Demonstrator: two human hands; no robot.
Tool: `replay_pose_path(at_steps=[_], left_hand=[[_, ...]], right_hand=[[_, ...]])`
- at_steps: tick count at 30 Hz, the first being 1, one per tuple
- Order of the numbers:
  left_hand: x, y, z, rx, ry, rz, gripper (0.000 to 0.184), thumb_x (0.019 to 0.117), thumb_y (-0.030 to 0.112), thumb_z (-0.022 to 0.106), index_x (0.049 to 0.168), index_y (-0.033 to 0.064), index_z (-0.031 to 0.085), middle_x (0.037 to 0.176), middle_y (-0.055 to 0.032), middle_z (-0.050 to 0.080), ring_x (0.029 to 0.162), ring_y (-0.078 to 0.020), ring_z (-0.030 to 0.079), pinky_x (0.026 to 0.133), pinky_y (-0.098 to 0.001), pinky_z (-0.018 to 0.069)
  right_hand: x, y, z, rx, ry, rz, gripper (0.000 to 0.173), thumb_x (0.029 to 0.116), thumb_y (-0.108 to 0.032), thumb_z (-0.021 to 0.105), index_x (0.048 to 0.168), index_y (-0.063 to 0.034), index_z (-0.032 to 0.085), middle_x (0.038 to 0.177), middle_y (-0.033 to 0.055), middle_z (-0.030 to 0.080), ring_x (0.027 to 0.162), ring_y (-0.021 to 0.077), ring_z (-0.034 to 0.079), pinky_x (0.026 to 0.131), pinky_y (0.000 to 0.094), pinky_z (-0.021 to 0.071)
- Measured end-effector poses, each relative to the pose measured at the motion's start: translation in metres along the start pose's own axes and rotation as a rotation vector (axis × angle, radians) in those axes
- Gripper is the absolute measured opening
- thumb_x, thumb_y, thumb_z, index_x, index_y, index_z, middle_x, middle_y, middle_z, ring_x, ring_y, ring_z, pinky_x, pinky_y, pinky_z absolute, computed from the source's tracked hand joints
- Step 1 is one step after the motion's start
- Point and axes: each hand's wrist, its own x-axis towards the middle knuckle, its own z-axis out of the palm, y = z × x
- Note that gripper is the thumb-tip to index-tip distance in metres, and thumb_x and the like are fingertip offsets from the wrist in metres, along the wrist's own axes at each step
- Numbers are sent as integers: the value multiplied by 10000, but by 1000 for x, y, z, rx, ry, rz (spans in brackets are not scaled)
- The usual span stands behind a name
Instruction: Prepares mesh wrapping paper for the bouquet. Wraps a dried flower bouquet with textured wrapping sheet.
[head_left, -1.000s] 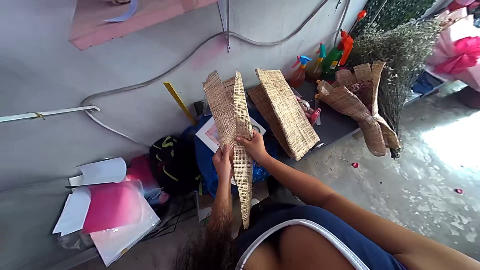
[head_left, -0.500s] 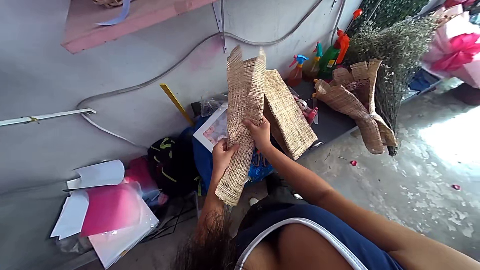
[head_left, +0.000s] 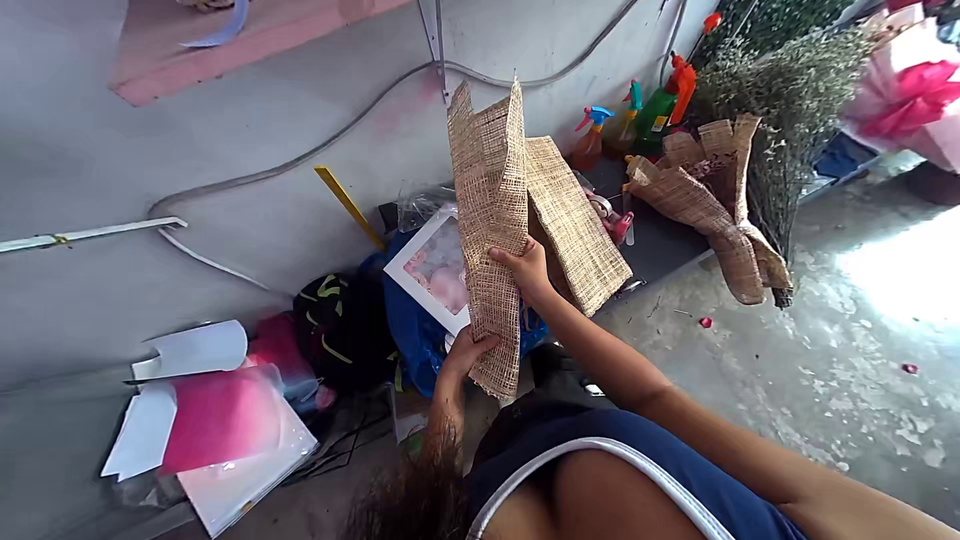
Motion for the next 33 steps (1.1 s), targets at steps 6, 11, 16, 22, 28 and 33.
replay_pose_path(at_steps=[6,11,16,22,28,33], left_hand=[[9,-12,-2,699,172,9,557,925,148,750,1364,-119,537,1296,-281,638,1224,-322,636,1093,-448,472],[8,18,22,558,522,531,722,908,159,708,1469,-140,365,1534,-367,346,1427,-459,375,1129,-556,384],[-11,31,93,409,244,359,807,977,289,616,1554,-114,222,1558,-295,379,1457,-299,403,1207,-411,343],[-17,24,81,281,295,312,640,893,187,699,1355,-174,443,1205,-251,642,1136,-181,635,1011,-317,502],[-20,11,64,185,136,349,354,946,48,637,1221,-154,543,1056,-134,699,962,-59,681,911,-245,559],[-16,-2,76,263,169,429,165,938,-30,627,1051,-150,643,947,-105,732,897,-7,687,883,-209,561]], right_hand=[[-26,6,-21,-190,-30,-39,288,868,12,766,1130,11,649,941,82,743,798,107,719,769,313,616],[-52,6,-29,-397,78,-84,338,885,-26,771,1196,29,651,1023,148,740,902,200,728,861,419,600],[-96,20,-17,-729,94,-426,253,942,-149,695,1097,50,700,934,161,741,887,254,732,843,450,601],[-145,-39,3,-1112,-235,-32,618,975,-210,606,1539,-20,441,1436,294,513,1374,409,467,1164,448,374],[-161,-24,-60,-829,-318,-338,544,849,-83,706,1379,10,618,1305,318,561,1208,417,564,1036,506,483],[-145,-31,-102,-662,62,-509,507,783,-114,792,1212,81,606,1209,272,590,1022,282,622,840,394,533]])
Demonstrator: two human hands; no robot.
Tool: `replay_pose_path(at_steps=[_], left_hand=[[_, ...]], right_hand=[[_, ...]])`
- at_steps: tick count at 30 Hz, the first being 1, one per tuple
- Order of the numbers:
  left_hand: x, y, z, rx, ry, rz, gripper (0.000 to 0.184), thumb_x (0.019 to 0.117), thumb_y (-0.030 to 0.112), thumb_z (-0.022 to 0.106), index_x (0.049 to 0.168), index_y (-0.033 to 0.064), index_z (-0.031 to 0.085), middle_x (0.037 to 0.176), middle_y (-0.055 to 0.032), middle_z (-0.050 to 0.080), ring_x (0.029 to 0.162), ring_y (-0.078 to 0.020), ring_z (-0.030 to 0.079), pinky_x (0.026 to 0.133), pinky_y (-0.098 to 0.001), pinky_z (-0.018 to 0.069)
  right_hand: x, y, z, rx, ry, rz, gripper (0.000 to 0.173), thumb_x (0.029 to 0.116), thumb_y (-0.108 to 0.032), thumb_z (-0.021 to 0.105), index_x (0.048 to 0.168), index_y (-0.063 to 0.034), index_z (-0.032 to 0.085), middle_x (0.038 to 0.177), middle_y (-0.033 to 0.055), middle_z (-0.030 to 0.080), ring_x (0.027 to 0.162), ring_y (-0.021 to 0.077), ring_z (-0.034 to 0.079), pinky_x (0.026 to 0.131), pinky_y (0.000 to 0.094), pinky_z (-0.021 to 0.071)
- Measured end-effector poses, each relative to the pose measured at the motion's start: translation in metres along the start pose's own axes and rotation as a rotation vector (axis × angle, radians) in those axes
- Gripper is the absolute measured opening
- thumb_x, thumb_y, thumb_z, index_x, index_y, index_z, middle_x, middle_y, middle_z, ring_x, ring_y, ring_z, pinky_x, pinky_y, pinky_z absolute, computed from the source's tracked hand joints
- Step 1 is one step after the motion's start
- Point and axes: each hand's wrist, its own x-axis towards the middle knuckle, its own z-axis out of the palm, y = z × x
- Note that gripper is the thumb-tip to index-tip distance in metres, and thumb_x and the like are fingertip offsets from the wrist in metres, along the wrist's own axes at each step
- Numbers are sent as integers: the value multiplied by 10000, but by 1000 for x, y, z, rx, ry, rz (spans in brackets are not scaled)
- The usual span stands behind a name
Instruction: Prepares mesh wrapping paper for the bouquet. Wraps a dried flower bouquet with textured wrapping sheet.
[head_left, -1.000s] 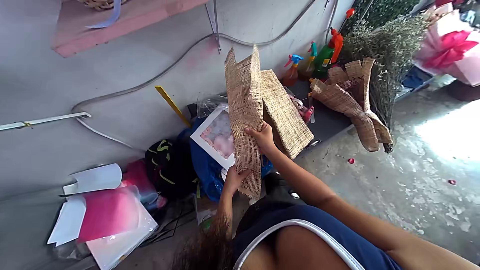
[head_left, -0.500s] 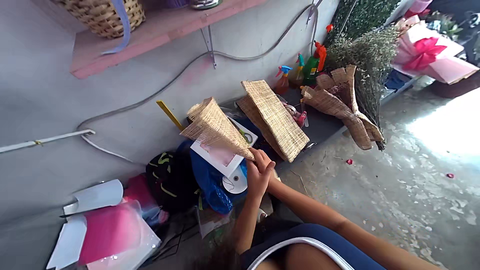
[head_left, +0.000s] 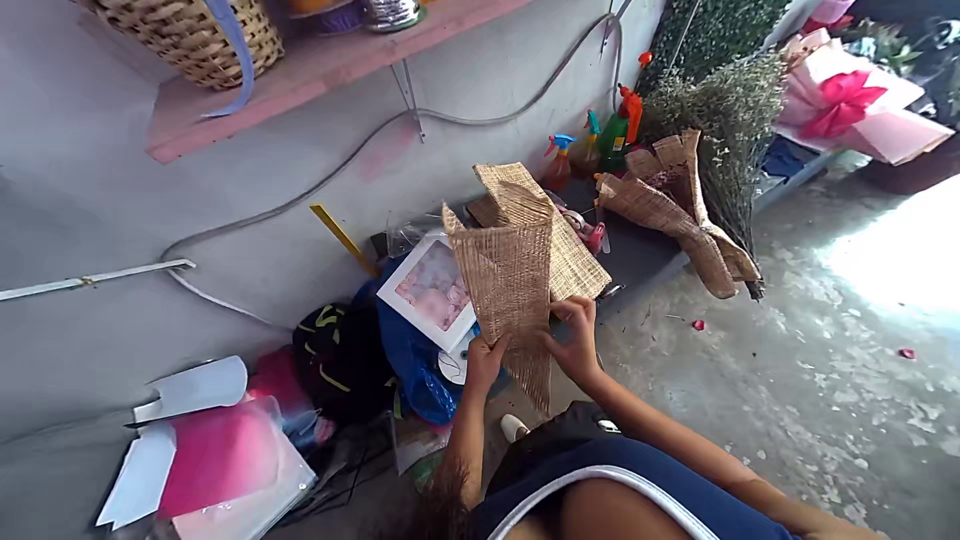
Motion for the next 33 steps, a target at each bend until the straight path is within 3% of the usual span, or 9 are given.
replay_pose_path(at_steps=[2,4,7,10,17,21,26,30,33], left_hand=[[-3,-4,14,19,-77,-20,169,939,-21,627,1052,-145,648,947,-105,735,894,-13,692,879,-218,568],[-11,-8,32,41,-163,-75,185,944,-16,630,1076,-144,647,974,-114,735,910,-15,688,895,-219,560],[-19,-16,64,53,-233,-110,183,939,-20,626,1068,-149,644,973,-107,729,914,9,675,901,-199,547],[-17,-11,99,61,-291,-109,162,934,-26,630,1051,-135,655,951,-83,734,901,35,671,890,-176,542],[-7,-25,186,-16,-356,-108,119,942,-40,612,1031,-107,652,899,-24,736,851,36,683,851,-182,563],[-9,-33,234,23,-391,-90,107,944,-34,623,1013,-101,669,890,-28,742,842,40,684,847,-178,567],[-16,-29,306,58,-459,-60,129,940,-22,634,1014,-117,680,911,-75,744,857,30,684,860,-174,555],[-12,-26,363,81,-510,-68,161,954,1,632,1046,-121,683,948,-119,743,881,-4,690,882,-199,550],[-4,-26,394,73,-532,-110,164,964,8,626,1057,-114,683,959,-123,740,885,-9,688,884,-209,549]], right_hand=[[18,0,-25,180,-115,127,839,774,-148,821,1450,63,369,1385,216,539,1107,211,638,885,362,556],[35,-8,-57,408,-263,281,821,808,-59,754,1503,7,322,1313,105,637,1101,135,686,948,344,588],[43,-17,-100,511,-267,416,330,883,43,643,1203,18,568,984,-8,739,909,39,709,884,271,593],[39,-1,-133,490,-100,451,150,887,71,655,1010,-15,674,836,-29,746,789,35,709,793,268,606],[34,24,-215,514,1,435,225,887,73,657,1089,-27,647,895,-22,744,826,39,707,812,265,599],[34,42,-276,553,-129,345,434,908,-73,643,1327,-78,530,1114,-30,714,997,51,683,914,290,573],[35,61,-352,326,91,244,153,970,-12,582,940,-73,719,842,-78,724,778,-19,662,765,236,576],[39,74,-414,306,119,228,130,955,-68,615,1045,-126,688,915,-99,733,834,-12,680,797,235,587],[55,83,-444,292,174,176,206,964,5,576,939,-126,732,877,-111,740,812,-24,674,791,230,582]])
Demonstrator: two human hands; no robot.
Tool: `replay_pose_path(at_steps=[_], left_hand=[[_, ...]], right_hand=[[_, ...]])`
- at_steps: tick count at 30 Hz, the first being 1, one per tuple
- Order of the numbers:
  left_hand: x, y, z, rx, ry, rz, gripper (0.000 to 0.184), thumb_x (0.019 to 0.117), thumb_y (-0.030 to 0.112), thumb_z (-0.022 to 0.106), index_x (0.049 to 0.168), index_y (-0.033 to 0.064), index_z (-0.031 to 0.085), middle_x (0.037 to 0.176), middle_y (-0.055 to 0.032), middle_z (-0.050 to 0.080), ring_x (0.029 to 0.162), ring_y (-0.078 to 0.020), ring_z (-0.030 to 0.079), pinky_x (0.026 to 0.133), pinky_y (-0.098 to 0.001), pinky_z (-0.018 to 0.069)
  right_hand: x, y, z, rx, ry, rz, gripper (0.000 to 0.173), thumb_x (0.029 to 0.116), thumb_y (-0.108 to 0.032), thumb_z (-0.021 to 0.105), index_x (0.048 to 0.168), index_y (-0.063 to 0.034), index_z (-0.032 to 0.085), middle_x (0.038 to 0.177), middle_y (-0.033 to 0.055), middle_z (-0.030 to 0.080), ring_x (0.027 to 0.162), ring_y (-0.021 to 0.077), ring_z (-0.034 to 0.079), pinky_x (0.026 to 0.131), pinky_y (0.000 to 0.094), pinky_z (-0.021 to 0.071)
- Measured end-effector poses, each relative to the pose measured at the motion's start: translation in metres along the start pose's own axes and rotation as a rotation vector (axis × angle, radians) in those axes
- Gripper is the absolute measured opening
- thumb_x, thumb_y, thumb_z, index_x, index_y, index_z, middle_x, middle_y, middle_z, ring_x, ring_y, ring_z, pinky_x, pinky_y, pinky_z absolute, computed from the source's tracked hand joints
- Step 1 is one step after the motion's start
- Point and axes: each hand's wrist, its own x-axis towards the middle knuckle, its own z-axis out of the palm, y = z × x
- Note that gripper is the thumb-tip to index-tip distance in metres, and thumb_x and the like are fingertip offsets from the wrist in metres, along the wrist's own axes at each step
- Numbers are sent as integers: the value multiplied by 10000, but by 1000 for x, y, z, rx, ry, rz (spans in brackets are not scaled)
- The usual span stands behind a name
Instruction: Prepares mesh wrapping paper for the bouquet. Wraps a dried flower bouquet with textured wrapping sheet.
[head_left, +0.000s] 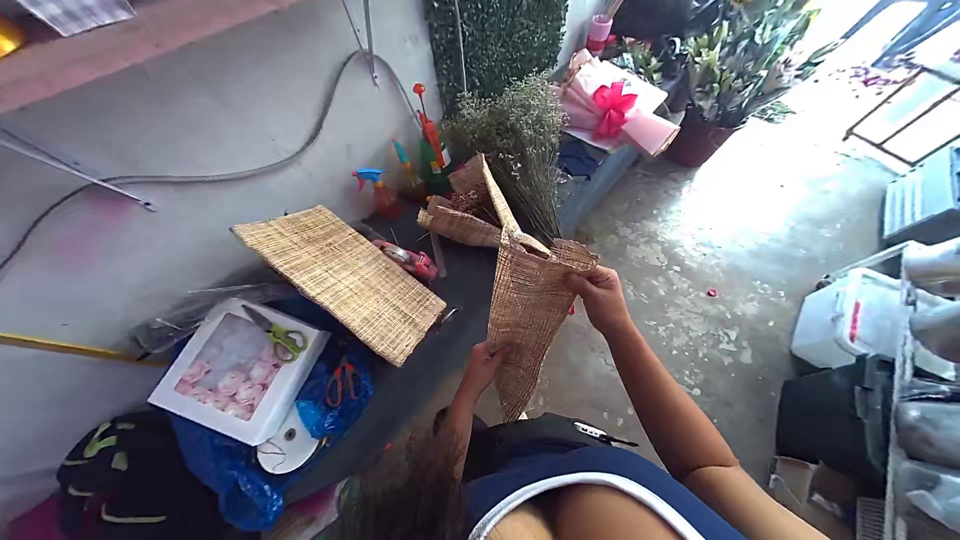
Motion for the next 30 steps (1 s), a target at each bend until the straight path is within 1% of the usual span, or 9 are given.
replay_pose_path(at_steps=[3,5,7,9,11,15,18,21,30], left_hand=[[32,5,11,-60,59,-50,175,979,19,610,1077,-114,668,965,-116,735,882,-23,689,878,-228,559],[63,6,16,-116,163,-73,195,983,29,606,1094,-126,646,968,-129,727,882,-50,692,867,-251,569],[97,6,23,-178,273,-94,237,987,36,608,1138,-146,619,1013,-166,710,928,-91,684,893,-280,559],[137,5,28,-226,354,-118,234,993,26,604,1149,-147,613,1042,-188,701,964,-122,677,921,-302,549],[179,-4,29,-252,409,-122,218,994,12,600,1140,-149,617,1046,-206,697,974,-149,679,927,-319,547],[259,-27,45,-350,517,-175,226,992,9,604,1156,-146,612,1069,-224,690,985,-172,678,927,-333,548],[305,-40,67,-383,598,-238,228,989,19,611,1145,-145,628,1076,-242,694,1013,-211,683,950,-370,542],[339,-67,84,-368,663,-326,269,993,41,621,1181,-151,617,1132,-277,680,1088,-280,670,1003,-416,518],[369,-99,82,-180,803,-635,427,923,147,754,1252,-92,625,1163,-271,686,1131,-352,660,1027,-506,494]], right_hand=[[39,6,-9,-82,-6,53,143,1012,-68,568,1040,-90,706,920,-65,727,817,-11,664,783,225,574],[75,18,-17,-189,-211,188,531,986,-130,587,1490,-80,427,1280,82,649,1022,123,669,890,334,571],[107,47,-25,-271,-421,347,897,866,-87,748,1595,-123,227,1435,183,544,1087,297,668,872,479,586],[127,80,-27,-337,-543,447,608,893,-26,742,1443,8,486,1253,231,650,1010,323,681,871,499,569],[154,108,-24,-370,-598,520,309,994,-53,629,1275,68,587,1083,191,691,896,216,679,826,404,569],[216,146,-31,-524,-749,634,674,950,-12,674,1537,1,342,1299,266,622,1118,327,672,995,482,535],[251,188,-52,-714,-689,698,381,944,-47,685,1302,59,611,1165,265,687,1075,365,680,995,538,515],[279,218,-60,-806,-679,759,246,937,-88,709,1127,68,691,1066,243,711,1000,341,696,954,526,533],[310,295,-63,-900,-804,868,411,894,-169,772,1204,70,648,1154,264,676,1127,379,641,1037,542,475]])
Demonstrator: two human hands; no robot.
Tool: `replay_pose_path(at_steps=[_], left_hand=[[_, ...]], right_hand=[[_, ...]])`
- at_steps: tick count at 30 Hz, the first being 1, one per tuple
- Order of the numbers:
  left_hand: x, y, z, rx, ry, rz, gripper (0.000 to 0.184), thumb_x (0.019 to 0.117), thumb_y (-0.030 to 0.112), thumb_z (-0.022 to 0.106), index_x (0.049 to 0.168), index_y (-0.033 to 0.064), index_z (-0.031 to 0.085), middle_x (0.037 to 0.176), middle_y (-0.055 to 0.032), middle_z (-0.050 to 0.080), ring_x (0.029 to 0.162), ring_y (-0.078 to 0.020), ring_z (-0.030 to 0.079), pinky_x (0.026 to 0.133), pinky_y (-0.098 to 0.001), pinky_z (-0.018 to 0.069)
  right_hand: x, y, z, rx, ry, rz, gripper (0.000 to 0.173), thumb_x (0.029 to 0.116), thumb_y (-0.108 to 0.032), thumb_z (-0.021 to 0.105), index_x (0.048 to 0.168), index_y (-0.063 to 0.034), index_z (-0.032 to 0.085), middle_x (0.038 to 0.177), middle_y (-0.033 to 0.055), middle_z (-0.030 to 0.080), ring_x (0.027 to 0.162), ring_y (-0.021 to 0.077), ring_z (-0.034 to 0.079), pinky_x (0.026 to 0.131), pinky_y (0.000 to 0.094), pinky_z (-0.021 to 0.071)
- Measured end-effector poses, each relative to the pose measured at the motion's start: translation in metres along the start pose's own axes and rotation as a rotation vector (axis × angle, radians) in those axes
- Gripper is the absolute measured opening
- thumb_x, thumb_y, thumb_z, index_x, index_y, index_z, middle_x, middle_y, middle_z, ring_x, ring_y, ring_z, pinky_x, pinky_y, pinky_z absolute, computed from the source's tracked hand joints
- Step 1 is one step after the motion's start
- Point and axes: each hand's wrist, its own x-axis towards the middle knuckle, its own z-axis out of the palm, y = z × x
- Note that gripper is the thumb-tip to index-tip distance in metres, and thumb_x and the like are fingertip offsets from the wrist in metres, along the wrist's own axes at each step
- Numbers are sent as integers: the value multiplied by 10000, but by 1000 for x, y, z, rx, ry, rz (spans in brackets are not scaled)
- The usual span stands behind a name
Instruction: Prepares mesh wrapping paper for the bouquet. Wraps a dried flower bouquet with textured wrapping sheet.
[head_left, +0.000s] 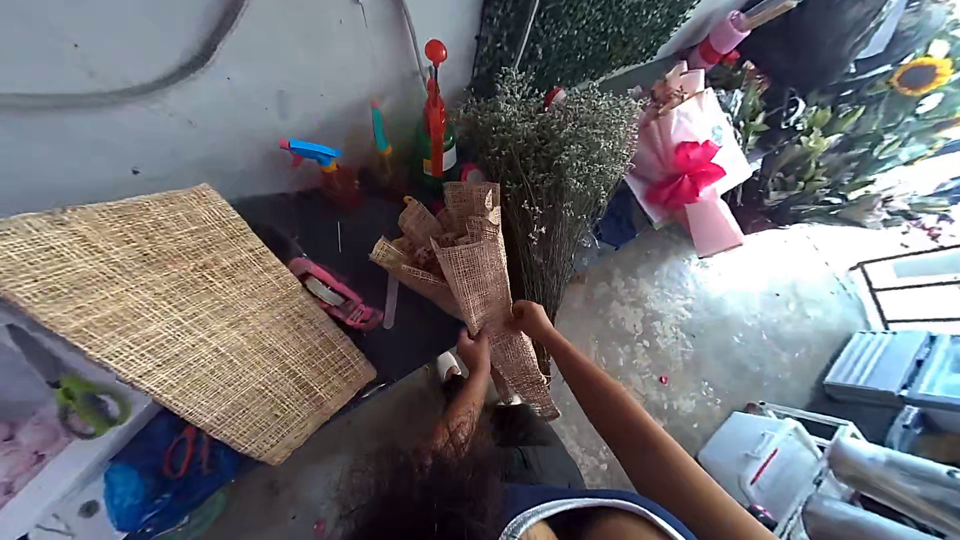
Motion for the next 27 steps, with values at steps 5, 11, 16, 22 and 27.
replay_pose_path(at_steps=[5,11,16,22,27], left_hand=[[0,-3,7,-70,90,-54,461,933,125,734,1296,-117,584,1246,-304,635,1194,-368,614,1057,-492,471],[4,0,1,-40,74,-128,417,896,174,786,1202,-82,662,1171,-264,683,1135,-348,651,1028,-507,487],[6,9,1,22,73,-179,424,876,206,820,1184,-51,682,1142,-258,694,1109,-364,658,1012,-542,485],[-11,18,-10,53,-45,-198,458,909,219,791,1247,-53,644,1179,-267,678,1112,-376,656,1006,-550,497],[2,7,-12,120,-73,-221,413,908,208,791,1208,-49,669,1174,-258,685,1118,-373,658,1010,-555,496]], right_hand=[[19,4,-10,20,-223,-125,398,922,-119,731,1224,110,609,1159,284,651,1085,359,640,1007,506,490],[30,16,-20,101,-306,-203,261,958,-102,696,1116,102,655,1044,223,682,912,245,658,867,407,539],[35,9,-13,90,-195,-132,255,965,-159,719,1033,83,679,944,209,684,831,255,649,832,433,529],[35,26,-21,178,-349,-256,330,996,-125,671,1254,70,605,1043,231,697,858,289,686,776,455,571],[43,30,-19,35,-309,-321,303,948,-138,739,1160,69,675,1109,236,691,979,319,682,896,485,552]])
